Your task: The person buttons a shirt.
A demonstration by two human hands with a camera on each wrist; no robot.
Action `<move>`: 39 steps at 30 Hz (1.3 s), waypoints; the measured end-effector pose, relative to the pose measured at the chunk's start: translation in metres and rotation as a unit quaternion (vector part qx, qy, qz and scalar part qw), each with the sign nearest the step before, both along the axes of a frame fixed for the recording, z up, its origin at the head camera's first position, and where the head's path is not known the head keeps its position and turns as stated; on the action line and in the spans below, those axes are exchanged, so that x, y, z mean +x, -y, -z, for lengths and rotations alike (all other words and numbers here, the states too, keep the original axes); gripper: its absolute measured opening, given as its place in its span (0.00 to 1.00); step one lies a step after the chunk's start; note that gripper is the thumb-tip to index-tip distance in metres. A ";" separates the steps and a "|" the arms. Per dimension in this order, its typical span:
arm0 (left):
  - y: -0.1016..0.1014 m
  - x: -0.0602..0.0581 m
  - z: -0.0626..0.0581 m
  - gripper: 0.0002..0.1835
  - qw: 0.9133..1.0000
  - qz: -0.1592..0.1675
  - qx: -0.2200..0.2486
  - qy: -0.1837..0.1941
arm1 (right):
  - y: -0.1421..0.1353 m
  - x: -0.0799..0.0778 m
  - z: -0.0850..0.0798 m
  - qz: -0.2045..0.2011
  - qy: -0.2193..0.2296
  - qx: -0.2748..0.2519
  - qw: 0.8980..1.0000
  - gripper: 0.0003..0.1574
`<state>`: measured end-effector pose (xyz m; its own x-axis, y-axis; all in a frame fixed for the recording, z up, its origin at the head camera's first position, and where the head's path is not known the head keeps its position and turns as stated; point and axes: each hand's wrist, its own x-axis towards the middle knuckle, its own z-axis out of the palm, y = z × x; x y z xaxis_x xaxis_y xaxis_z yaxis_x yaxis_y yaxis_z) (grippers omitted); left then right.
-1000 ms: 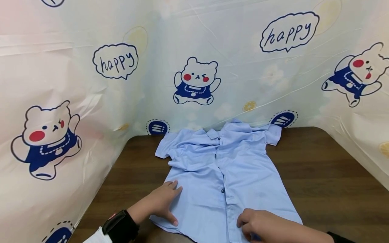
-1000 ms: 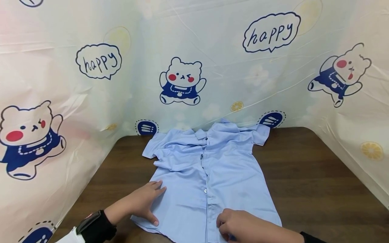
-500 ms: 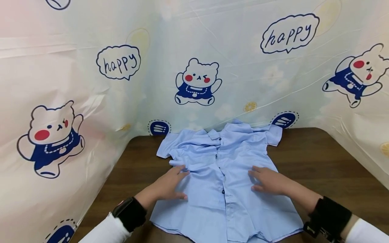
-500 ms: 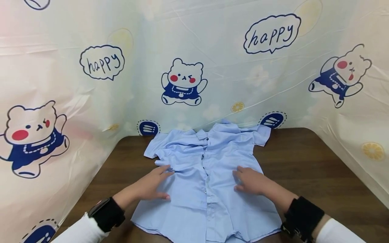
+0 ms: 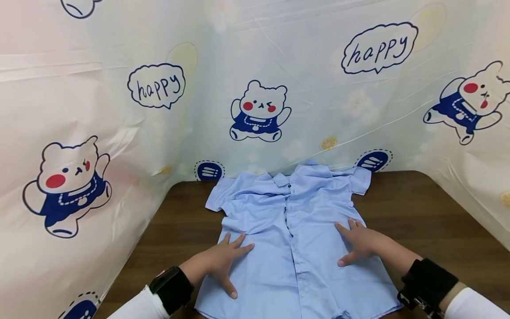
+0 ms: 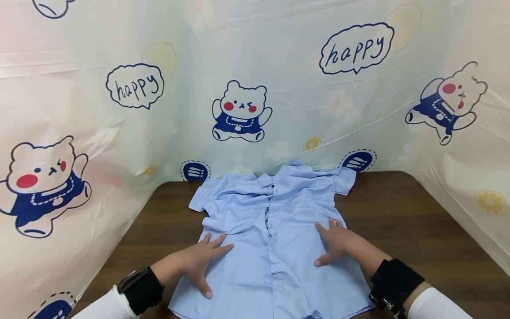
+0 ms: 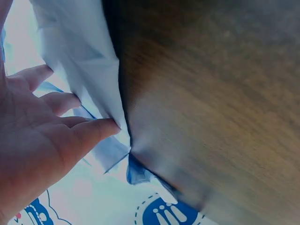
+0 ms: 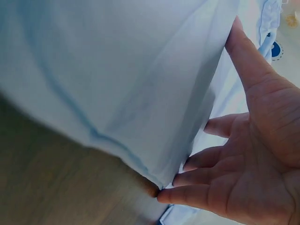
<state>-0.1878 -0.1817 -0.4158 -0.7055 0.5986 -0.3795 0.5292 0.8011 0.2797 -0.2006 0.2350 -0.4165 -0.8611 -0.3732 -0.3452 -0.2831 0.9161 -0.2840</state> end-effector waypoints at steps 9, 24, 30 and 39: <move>-0.001 0.018 -0.007 0.63 1.000 0.003 0.008 -0.008 | -0.002 0.002 -0.002 0.007 -0.005 0.007 1.000 0.72; -0.010 -0.047 -0.029 0.13 0.976 0.045 0.132 -0.169 | -0.002 -0.037 -0.015 -0.128 -0.143 -0.076 0.978 0.18; -0.023 -0.073 -0.020 0.16 0.983 -0.025 0.075 -0.163 | 0.004 -0.056 -0.009 -0.131 -0.133 -0.070 0.980 0.17; -0.020 -0.086 -0.002 0.21 0.988 -0.102 0.039 -0.111 | 0.003 -0.063 -0.005 -0.076 -0.060 -0.084 0.992 0.16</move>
